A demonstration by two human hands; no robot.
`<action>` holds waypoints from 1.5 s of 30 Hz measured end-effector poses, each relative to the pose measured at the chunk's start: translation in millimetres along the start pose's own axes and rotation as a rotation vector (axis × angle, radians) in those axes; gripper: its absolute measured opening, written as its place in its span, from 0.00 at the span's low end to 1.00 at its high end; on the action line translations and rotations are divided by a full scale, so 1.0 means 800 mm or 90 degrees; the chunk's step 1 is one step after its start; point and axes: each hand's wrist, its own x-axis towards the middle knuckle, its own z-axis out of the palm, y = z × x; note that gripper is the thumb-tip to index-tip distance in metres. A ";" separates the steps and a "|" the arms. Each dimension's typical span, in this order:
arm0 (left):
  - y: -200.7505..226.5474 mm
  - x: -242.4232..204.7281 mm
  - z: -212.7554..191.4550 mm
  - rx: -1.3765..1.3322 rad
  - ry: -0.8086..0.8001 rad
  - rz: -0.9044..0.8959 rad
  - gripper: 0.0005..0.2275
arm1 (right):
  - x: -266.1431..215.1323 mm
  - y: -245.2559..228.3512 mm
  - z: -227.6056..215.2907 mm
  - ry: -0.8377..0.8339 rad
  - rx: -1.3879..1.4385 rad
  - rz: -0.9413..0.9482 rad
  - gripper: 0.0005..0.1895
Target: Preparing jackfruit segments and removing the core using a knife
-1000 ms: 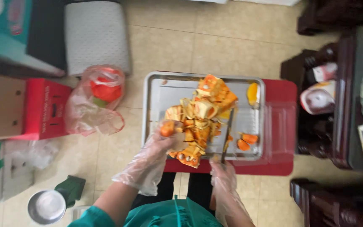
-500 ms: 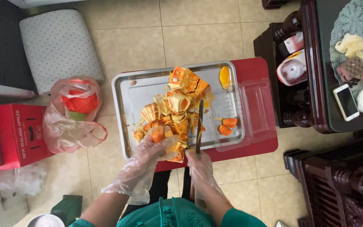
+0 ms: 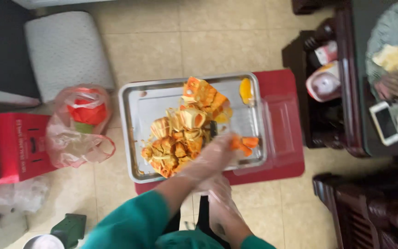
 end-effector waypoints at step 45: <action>-0.097 -0.171 -0.187 -0.401 0.468 -0.395 0.39 | -0.114 -0.041 -0.097 0.244 0.316 0.127 0.30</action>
